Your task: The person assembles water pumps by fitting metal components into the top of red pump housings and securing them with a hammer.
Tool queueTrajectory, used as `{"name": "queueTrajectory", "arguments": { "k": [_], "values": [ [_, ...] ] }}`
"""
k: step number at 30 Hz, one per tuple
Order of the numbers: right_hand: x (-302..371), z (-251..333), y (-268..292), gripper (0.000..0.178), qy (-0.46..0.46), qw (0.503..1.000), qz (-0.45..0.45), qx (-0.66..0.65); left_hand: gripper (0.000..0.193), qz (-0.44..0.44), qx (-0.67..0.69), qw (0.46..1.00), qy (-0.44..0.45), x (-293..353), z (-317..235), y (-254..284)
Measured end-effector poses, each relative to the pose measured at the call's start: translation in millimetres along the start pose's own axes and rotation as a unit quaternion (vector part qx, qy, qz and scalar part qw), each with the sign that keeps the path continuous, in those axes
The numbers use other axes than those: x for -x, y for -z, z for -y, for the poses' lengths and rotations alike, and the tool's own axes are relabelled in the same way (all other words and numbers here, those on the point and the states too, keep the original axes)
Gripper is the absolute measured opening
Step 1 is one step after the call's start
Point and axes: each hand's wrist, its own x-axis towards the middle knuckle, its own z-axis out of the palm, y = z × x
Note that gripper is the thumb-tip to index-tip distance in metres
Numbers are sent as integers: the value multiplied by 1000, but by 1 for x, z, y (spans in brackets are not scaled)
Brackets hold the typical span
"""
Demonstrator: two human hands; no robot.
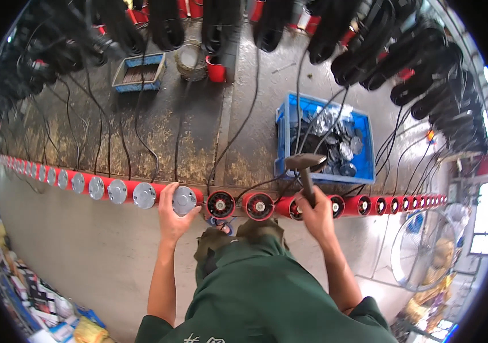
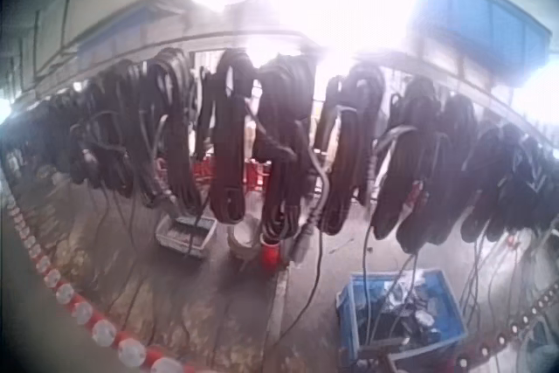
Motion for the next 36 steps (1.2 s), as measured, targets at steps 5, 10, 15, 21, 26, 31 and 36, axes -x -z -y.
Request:
{"name": "queueTrajectory", "arguments": {
  "k": [5,10,15,21,26,31,36],
  "values": [
    [-26,-40,80,20,-72,993,-65,-61,84,147,-178,973,-27,-20,-32,21],
    [-51,-79,140,26,-66,991,-102,-58,82,224,-253,941,35,-29,-42,22],
    [-92,-120,183,30,-60,993,-92,-31,80,248,-311,917,29,-33,-49,25],
    [-150,-152,226,35,14,991,-122,44,69,197,-486,851,-31,-38,-114,-35],
    [-195,-157,238,41,33,988,-104,108,51,197,-215,927,-237,-57,-235,-197],
    [-254,-166,228,49,109,936,-104,318,60,293,-69,941,-154,-103,-301,-419],
    [-250,-175,245,44,231,897,-192,323,62,346,-276,873,-203,-125,-293,-507]
  ]
}}
